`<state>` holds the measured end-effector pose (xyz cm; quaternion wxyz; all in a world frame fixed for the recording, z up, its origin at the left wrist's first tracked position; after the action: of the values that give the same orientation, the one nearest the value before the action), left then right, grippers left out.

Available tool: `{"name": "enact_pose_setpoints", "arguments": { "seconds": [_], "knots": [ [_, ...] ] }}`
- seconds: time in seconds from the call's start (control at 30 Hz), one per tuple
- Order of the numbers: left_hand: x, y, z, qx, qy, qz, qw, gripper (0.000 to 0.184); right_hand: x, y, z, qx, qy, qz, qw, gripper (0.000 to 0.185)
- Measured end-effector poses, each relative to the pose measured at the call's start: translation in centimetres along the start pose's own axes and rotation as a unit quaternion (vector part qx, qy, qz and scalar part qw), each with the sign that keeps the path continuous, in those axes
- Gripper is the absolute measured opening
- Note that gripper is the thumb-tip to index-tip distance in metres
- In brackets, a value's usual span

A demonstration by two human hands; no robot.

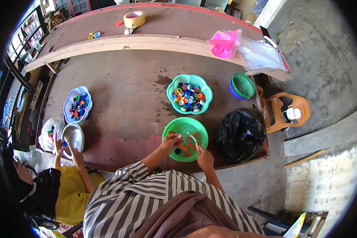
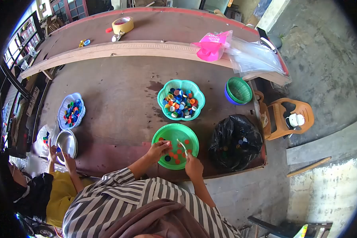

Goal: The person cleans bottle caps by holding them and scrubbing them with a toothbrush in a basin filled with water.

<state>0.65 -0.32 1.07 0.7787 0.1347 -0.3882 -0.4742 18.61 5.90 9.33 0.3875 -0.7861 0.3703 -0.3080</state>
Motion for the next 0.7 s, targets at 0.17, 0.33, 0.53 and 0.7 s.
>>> {"name": "enact_pose_setpoints", "arguments": {
  "seconds": [0.17,0.33,0.53,0.7],
  "knots": [
    [-0.3,-0.6,-0.8,-0.054,0.003,0.042,0.998,0.022,-2.2,2.1,0.2,0.001,-0.048,0.073,0.996,0.029],
    [-0.7,-1.0,-0.9,-0.113,0.068,0.053,0.990,0.021,-1.8,2.2,0.6,0.035,-0.069,0.045,0.996,0.030],
    [-0.6,-0.4,-0.7,-0.091,0.063,0.037,0.993,0.023,1.3,1.2,0.5,-0.002,-0.028,-0.015,0.999,0.029],
    [-0.9,-0.4,-1.1,-0.125,0.063,0.022,0.990,0.024,1.8,0.7,0.3,-0.003,-0.043,0.029,0.999,0.030]
  ]
}}
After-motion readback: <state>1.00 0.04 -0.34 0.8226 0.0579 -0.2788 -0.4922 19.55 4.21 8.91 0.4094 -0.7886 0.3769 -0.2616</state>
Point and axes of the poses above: each hand's wrist, its own x-axis away from the middle knuckle, its own y-axis out of the palm, z = x × y, the point moved 1 cm from there along -x, towards the middle knuckle, and after that the axes turned 4 degrees about -x, right-handed, at the moved point
